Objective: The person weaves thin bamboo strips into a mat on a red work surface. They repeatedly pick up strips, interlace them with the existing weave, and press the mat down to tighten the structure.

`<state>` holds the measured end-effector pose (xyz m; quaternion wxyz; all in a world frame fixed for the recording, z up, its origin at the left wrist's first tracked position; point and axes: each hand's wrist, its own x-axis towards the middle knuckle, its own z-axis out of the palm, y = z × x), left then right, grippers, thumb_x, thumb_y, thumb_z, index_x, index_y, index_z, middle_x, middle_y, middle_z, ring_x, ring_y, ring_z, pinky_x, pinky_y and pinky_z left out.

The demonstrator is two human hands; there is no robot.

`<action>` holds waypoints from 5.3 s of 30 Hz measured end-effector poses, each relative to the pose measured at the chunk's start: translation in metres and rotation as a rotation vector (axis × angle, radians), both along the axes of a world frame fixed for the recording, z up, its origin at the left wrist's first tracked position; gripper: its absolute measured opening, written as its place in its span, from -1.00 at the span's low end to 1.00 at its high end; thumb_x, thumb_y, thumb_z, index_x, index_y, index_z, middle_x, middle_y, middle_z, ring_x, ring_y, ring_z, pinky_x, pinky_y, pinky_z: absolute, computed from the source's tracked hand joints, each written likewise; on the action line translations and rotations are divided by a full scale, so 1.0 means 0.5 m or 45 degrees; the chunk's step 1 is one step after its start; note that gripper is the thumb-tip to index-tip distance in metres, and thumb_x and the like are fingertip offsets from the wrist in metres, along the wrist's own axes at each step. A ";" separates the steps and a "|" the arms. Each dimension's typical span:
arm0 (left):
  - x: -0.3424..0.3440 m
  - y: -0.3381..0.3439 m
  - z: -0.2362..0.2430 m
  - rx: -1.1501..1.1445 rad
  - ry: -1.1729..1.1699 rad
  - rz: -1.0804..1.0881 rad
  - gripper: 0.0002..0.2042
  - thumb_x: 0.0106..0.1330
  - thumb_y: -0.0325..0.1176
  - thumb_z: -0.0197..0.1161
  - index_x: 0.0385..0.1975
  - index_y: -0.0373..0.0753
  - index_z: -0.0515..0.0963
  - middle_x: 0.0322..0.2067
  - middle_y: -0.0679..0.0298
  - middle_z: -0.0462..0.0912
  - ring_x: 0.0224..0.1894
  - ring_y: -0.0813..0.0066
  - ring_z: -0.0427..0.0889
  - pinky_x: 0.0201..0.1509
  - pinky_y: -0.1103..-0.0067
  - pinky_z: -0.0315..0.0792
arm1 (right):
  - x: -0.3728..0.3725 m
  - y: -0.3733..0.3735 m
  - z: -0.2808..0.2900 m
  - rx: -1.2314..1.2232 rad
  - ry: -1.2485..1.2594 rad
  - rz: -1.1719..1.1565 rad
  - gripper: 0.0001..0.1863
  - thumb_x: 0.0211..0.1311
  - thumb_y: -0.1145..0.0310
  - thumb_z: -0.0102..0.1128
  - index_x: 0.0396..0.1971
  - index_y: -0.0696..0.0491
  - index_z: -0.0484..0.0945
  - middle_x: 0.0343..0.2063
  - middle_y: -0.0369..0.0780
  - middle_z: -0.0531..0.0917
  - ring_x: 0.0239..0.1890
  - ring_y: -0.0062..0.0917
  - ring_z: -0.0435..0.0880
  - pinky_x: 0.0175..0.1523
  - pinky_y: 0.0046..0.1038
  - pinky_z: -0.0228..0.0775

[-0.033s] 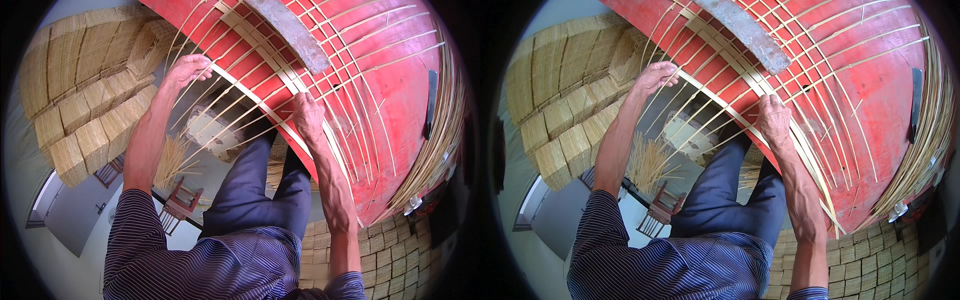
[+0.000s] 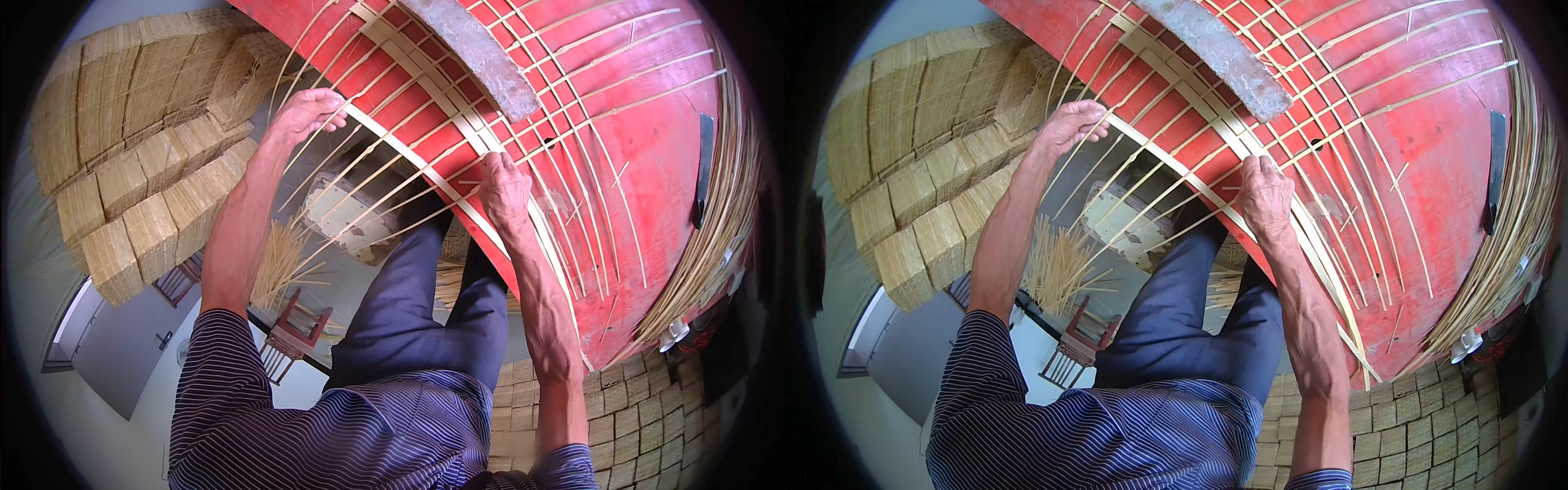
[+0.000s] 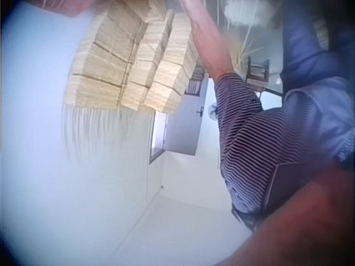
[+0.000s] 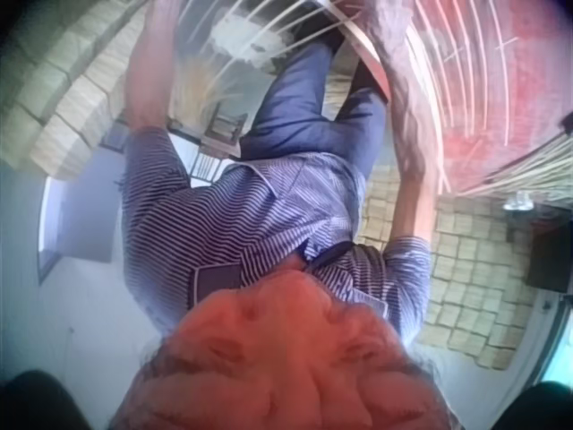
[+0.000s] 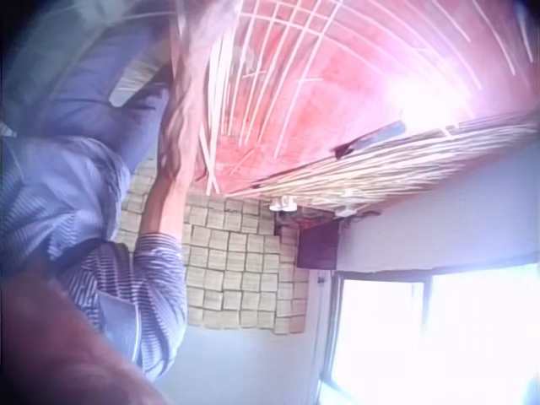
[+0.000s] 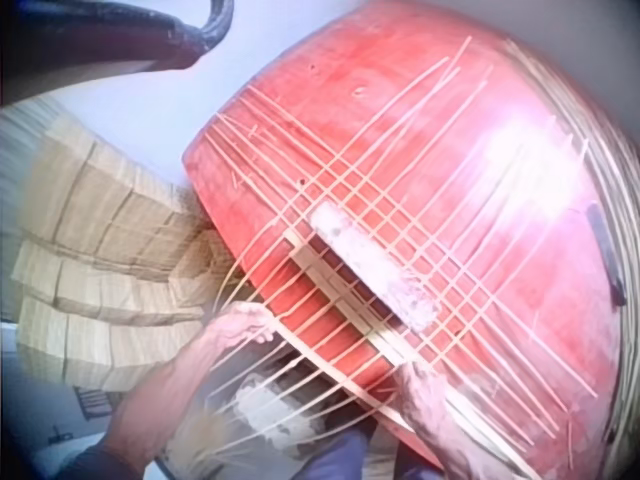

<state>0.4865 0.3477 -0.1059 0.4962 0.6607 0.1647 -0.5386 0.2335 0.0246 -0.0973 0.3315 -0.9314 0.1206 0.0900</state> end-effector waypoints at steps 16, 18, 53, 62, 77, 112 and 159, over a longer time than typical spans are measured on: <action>-0.019 -0.059 0.032 0.135 -0.379 -0.022 -0.77 0.38 -0.29 0.30 -0.13 -0.33 0.63 -0.33 0.23 0.72 -0.43 0.52 0.72 -0.36 0.66 0.57 | 0.026 0.078 0.011 -0.265 0.131 0.310 -0.79 0.10 0.30 0.22 -0.31 0.06 0.49 -0.33 -0.15 0.54 -0.19 -0.28 0.57 -0.12 -0.14 0.44; -0.019 -0.076 0.047 0.232 -0.502 -0.091 -0.75 0.37 -0.28 0.30 -0.12 -0.33 0.64 -0.33 0.24 0.72 -0.42 0.54 0.71 -0.37 0.68 0.55 | 0.028 0.077 0.007 -0.283 0.082 0.321 -0.82 0.13 0.33 0.18 -0.31 0.08 0.49 -0.33 -0.13 0.54 -0.20 -0.27 0.58 -0.13 -0.15 0.45; 0.060 -0.174 0.043 0.340 -1.324 -0.633 -0.86 0.17 -0.41 0.33 -0.34 -0.31 0.68 -0.41 0.08 0.73 -0.31 0.21 0.72 -0.18 0.40 0.54 | 0.044 0.031 -0.009 0.047 0.188 0.257 -0.72 0.07 0.63 0.06 -0.16 0.25 0.42 -0.33 0.07 0.57 -0.24 -0.07 0.62 -0.15 -0.12 0.49; -0.011 -0.226 0.078 0.672 -1.774 -1.619 -0.58 0.16 -0.39 0.34 0.07 -0.15 0.52 0.01 0.15 0.54 0.12 0.15 0.50 0.18 0.24 0.37 | 0.059 0.021 -0.010 0.039 0.211 0.253 -0.79 0.14 0.52 0.09 -0.20 0.21 0.40 -0.42 0.05 0.59 -0.40 -0.03 0.65 -0.32 -0.06 0.49; -0.066 -0.314 0.044 0.149 -2.146 -1.994 -0.62 0.20 -0.30 0.18 0.05 -0.16 0.51 0.05 0.05 0.52 0.21 0.06 0.46 0.23 0.14 0.28 | 0.086 0.006 -0.007 0.035 0.276 0.199 -0.74 0.11 0.44 0.24 -0.25 0.23 0.44 -0.51 0.08 0.62 -0.42 -0.01 0.68 -0.33 -0.09 0.54; -0.336 -0.408 0.043 -0.132 -1.265 -1.304 -0.79 0.23 -0.33 0.36 -0.38 -0.27 0.47 -0.52 0.07 0.60 -0.37 0.06 0.67 -0.31 0.21 0.51 | -0.352 -0.051 0.086 -0.059 0.236 -0.330 -0.59 0.15 0.49 0.25 0.02 0.24 0.44 -0.13 0.08 0.57 -0.05 -0.01 0.54 0.00 -0.08 0.43; -0.349 -0.441 -0.016 0.065 -0.985 -1.110 -0.82 0.14 -0.44 0.34 -0.37 -0.34 0.48 -0.48 -0.07 0.62 -0.36 -0.13 0.64 -0.33 0.19 0.48 | -0.014 -0.046 0.068 1.240 0.987 -0.553 -0.78 0.30 0.44 -0.03 -0.38 0.25 0.56 -0.54 -0.16 0.68 -0.62 -0.57 0.60 -0.52 -0.49 0.46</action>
